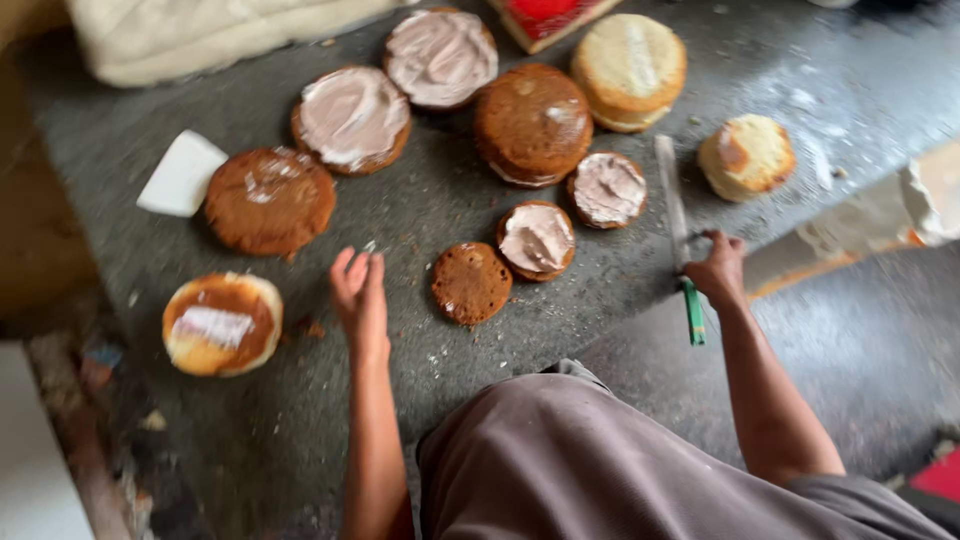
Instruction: The person spreads cream onto several small round cake bases using a knife, places chocolate pieces on some, and stacks them to form multi-layered cakes on a workspace.
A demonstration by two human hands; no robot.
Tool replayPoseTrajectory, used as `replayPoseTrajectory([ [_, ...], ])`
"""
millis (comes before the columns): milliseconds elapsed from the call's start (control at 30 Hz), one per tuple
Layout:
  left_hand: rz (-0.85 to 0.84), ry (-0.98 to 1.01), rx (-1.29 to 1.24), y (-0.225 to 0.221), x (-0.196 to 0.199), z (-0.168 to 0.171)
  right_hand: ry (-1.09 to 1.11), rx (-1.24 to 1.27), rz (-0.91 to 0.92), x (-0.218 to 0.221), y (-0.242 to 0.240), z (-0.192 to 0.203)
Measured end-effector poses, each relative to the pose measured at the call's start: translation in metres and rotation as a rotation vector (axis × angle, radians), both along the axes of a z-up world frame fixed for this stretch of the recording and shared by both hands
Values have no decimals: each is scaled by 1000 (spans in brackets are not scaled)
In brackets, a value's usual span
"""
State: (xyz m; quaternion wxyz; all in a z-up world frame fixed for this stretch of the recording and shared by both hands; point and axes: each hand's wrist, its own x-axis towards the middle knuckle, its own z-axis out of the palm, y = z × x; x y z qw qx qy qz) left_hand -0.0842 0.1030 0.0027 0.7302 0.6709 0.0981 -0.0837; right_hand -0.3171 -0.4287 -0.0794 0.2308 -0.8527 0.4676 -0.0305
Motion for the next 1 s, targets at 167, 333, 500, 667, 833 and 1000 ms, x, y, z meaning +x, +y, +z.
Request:
replayPoseTrajectory([
  [167, 18, 149, -51, -9, 18, -2, -13, -99, 50, -13, 15, -10],
  [333, 93, 196, -146, -31, 74, -18, -180, -94, 36, -24, 46, -10],
  [500, 309, 333, -338, -77, 154, -42, -301, -85, -116, -26, 52, 22],
  [667, 595, 325, -325, -113, 189, -45, -563, 233, -200, -7, 86, 79],
  [833, 748, 273, -430, -119, 199, -24, -673, 457, -32, 50, 141, 96],
  [1000, 583, 177, -286, -119, 198, -22, -569, 683, 212, 96, 205, 104],
])
